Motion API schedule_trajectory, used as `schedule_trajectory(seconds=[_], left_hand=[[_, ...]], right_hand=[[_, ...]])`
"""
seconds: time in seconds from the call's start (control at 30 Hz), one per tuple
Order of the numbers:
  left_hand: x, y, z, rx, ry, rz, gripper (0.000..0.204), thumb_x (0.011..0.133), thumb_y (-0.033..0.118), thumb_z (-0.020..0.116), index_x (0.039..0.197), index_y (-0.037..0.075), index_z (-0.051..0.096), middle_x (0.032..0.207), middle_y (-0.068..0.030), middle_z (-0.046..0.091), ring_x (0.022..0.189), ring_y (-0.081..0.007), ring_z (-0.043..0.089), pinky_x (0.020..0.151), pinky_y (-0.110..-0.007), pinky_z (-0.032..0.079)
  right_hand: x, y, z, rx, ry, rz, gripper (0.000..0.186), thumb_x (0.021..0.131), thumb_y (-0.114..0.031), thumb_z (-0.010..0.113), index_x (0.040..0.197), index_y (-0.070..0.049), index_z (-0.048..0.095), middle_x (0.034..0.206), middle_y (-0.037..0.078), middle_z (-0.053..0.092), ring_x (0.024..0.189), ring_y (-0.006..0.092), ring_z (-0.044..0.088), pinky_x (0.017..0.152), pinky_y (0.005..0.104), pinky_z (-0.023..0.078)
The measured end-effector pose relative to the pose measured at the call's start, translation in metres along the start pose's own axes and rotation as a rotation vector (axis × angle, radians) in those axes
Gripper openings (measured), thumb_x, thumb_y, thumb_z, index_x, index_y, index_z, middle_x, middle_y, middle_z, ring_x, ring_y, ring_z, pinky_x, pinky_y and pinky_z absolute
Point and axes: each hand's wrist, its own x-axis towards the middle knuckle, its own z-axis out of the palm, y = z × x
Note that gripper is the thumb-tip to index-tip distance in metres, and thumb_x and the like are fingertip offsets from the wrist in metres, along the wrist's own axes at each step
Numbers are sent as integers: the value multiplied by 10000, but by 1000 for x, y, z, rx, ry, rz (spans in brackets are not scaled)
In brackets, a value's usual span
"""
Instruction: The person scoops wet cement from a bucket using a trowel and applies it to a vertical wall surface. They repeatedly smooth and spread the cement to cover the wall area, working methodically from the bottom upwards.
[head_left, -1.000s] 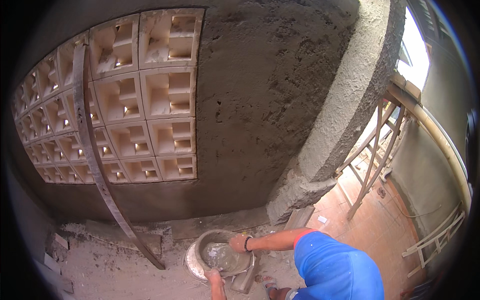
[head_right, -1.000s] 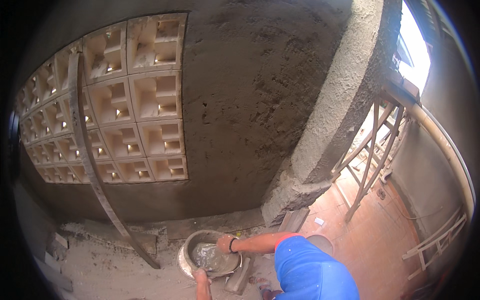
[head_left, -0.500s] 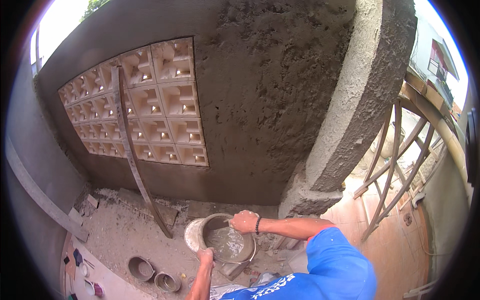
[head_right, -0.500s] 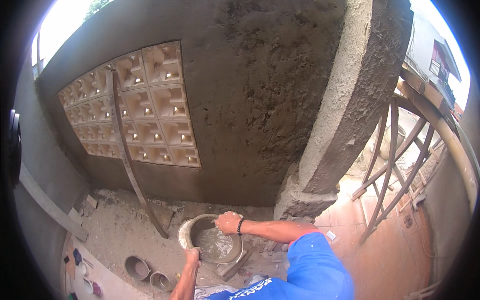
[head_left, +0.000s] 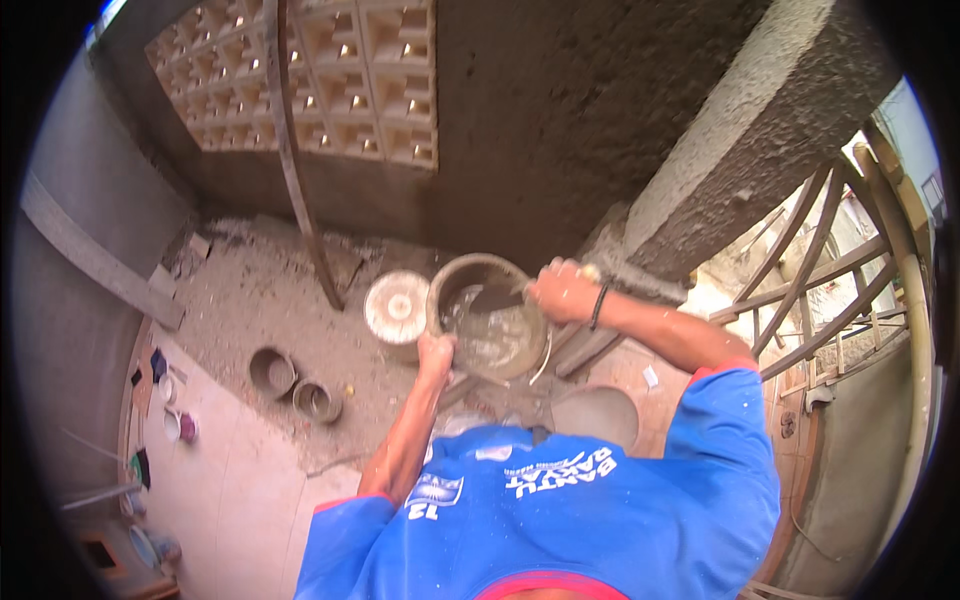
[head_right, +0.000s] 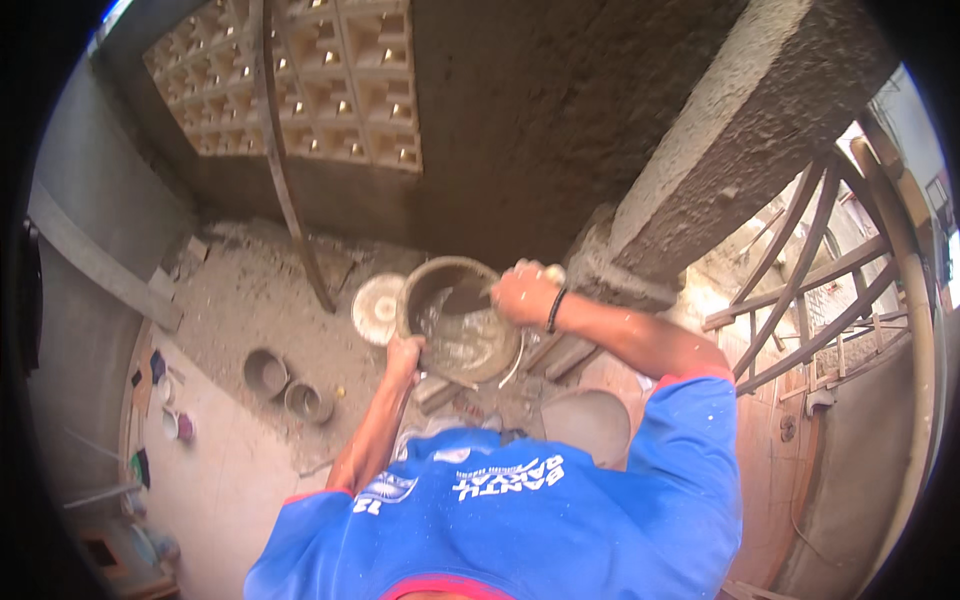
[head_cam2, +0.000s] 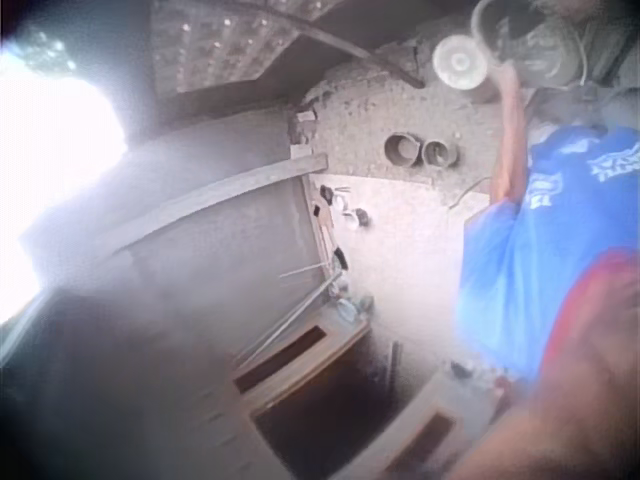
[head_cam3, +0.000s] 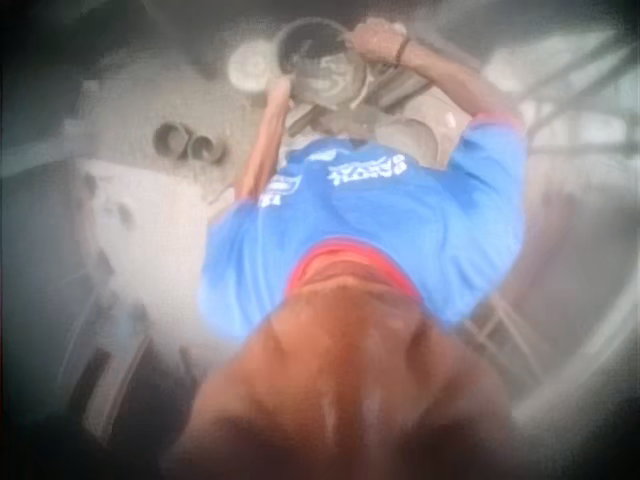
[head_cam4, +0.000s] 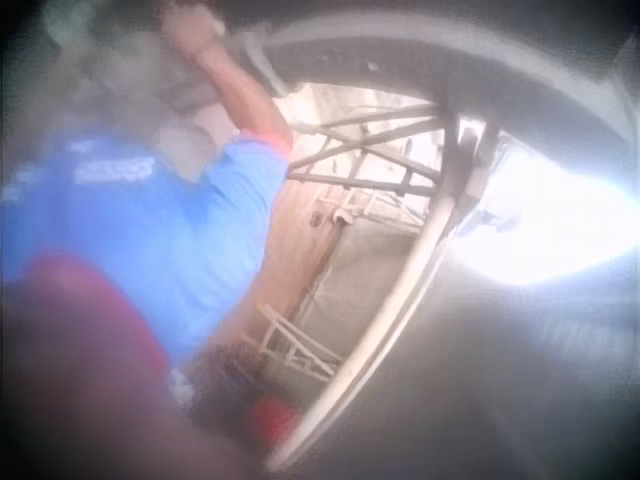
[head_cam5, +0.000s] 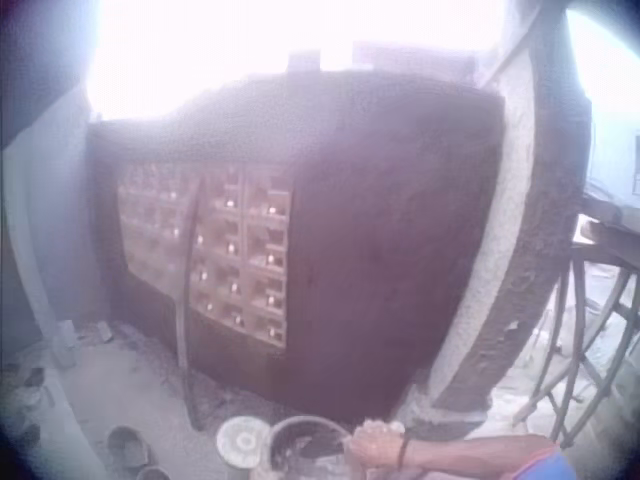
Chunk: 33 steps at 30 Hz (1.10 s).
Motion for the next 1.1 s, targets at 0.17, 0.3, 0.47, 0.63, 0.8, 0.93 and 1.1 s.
schedule_trajectory(seconds=[0.17,0.3,0.47,0.63,0.8,0.93,1.1], left_hand=[[-28,15,13,-38,57,-16,401,672,-48,529,1073,-65,540,836,-111,584,670,-201,566,548,-331,475],[-29,8,13,3,90,48,406,677,-58,526,1083,-69,533,838,-109,586,694,-196,574,578,-333,490],[-42,16,1,48,96,15,472,683,-58,530,1154,-61,508,879,-116,598,723,-190,576,622,-322,501],[-43,11,-31,-57,109,1,478,707,-60,511,1184,-55,500,907,-121,593,714,-187,573,629,-321,504],[-40,15,-40,-10,93,-35,451,713,-57,513,1165,-52,517,872,-105,588,668,-176,560,610,-315,496],[-35,27,-23,-3,29,-68,425,714,-61,537,1139,-55,529,824,-102,611,656,-178,575,572,-322,494],[-19,20,-41,-63,71,-24,426,667,-89,531,1093,-99,520,852,-146,603,660,-214,577,564,-343,497]], right_hand=[[7,-6,35,-1,-113,94,104,695,-137,638,701,-80,724,694,143,685,707,275,704,608,386,553],[16,-62,45,169,-386,35,188,732,-147,602,823,-39,726,806,186,695,801,325,699,698,430,559],[31,-77,36,456,-498,151,306,786,-266,587,922,-13,693,872,262,664,855,400,657,751,475,532],[29,-58,12,407,-219,153,225,749,-193,591,875,-37,692,765,231,663,772,373,670,684,464,543],[42,-70,41,110,79,93,131,710,-127,599,706,-35,692,673,181,663,661,320,685,588,423,541],[24,-106,72,289,-24,60,172,743,-146,568,724,-31,694,693,193,660,673,336,679,587,444,538],[32,-116,18,281,-98,-120,140,714,-137,591,733,-32,682,682,187,653,685,351,678,584,449,541]])
